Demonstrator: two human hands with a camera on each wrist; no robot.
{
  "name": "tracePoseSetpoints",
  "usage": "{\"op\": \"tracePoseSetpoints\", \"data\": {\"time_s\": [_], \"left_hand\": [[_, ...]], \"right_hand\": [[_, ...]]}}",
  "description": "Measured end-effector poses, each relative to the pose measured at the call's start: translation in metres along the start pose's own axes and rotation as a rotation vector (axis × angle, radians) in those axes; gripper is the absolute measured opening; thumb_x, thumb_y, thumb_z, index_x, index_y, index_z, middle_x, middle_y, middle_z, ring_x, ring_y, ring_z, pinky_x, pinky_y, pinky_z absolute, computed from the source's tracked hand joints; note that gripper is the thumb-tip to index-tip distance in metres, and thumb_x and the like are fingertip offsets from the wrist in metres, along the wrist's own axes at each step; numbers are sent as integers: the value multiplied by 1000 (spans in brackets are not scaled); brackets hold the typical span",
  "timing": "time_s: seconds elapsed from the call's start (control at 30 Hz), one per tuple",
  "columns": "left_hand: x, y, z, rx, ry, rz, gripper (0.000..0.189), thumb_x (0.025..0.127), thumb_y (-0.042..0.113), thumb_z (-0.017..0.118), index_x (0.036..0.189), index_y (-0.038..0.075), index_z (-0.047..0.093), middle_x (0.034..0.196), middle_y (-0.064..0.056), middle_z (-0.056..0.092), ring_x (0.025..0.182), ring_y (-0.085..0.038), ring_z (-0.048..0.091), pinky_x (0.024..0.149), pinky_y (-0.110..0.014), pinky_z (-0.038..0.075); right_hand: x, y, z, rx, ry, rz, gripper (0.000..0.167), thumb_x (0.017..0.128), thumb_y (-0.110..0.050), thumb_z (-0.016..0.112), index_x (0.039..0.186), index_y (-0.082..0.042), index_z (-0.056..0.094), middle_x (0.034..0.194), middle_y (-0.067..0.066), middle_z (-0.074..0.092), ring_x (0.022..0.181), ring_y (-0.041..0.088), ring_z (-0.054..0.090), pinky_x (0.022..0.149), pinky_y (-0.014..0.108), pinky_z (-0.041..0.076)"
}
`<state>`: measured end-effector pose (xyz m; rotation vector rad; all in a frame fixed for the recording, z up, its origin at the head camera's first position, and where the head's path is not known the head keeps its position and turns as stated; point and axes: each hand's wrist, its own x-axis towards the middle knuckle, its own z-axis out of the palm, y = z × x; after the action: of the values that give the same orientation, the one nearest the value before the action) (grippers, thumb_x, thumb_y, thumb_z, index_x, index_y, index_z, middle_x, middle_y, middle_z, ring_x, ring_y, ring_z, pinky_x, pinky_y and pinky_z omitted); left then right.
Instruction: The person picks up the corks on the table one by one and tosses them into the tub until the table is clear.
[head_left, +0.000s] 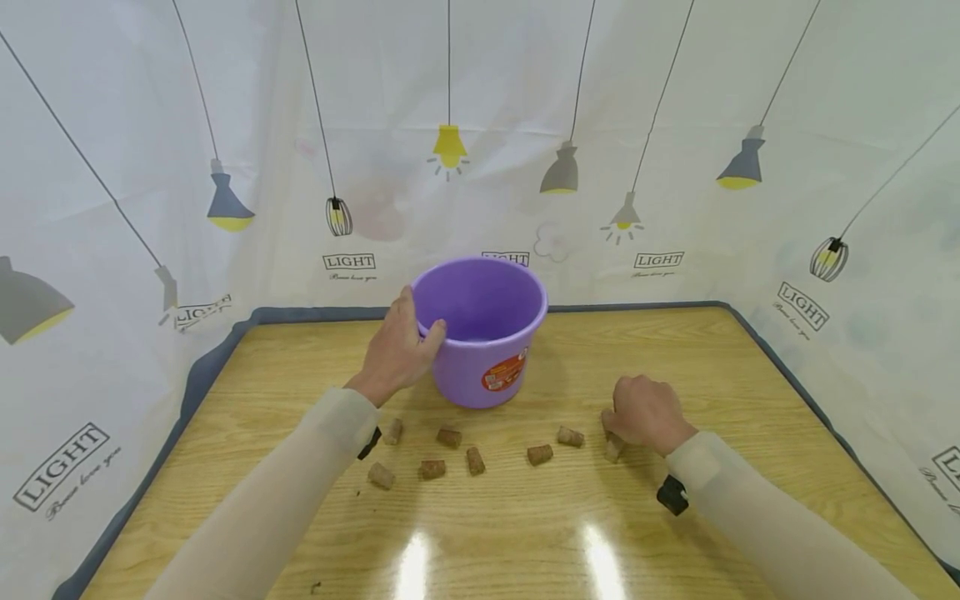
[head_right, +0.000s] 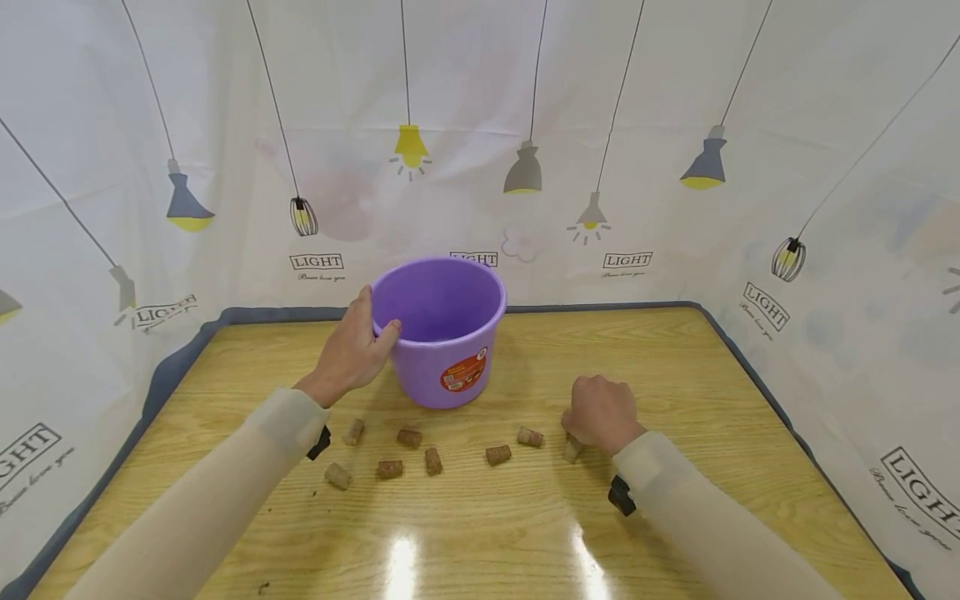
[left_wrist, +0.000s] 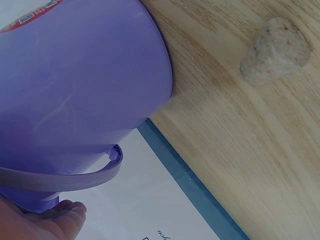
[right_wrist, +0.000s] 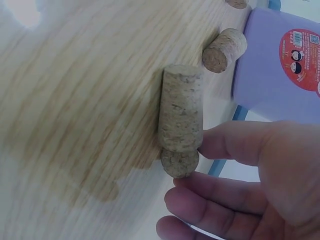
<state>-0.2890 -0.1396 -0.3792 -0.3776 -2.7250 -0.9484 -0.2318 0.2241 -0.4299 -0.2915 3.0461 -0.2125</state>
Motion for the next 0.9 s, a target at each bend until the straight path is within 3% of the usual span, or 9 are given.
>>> {"op": "tracePoseSetpoints", "data": {"time_s": [0.33,0.67,0.9], "left_hand": [[0,0,0,-2,1,4,90,101,45,48,161,-6,6,157,-32,33,140,-44,41,114,-58,40],[-1,2,-1,-5,-1,-3,90,101,45,48,161,-6,6,157,-32,33,140,-44,42,113,-59,40],[0,1,0,-1,1,-4,90,101,46,48,161,-6,6,157,-32,33,139,-45,43,112,-59,41]], "right_hand": [[0,-1,0,7,7,12,53,96,-21,64,54,-20,32,49,-10,17,48,7,16,43,23,18],[2,0,-4,64,99,-24,60,96,-22,68,43,-20,39,41,-11,23,40,5,19,39,21,19],[2,-2,-10,139,136,-34,56,96,-20,69,46,-18,44,42,-11,26,40,5,22,40,20,18]]}}
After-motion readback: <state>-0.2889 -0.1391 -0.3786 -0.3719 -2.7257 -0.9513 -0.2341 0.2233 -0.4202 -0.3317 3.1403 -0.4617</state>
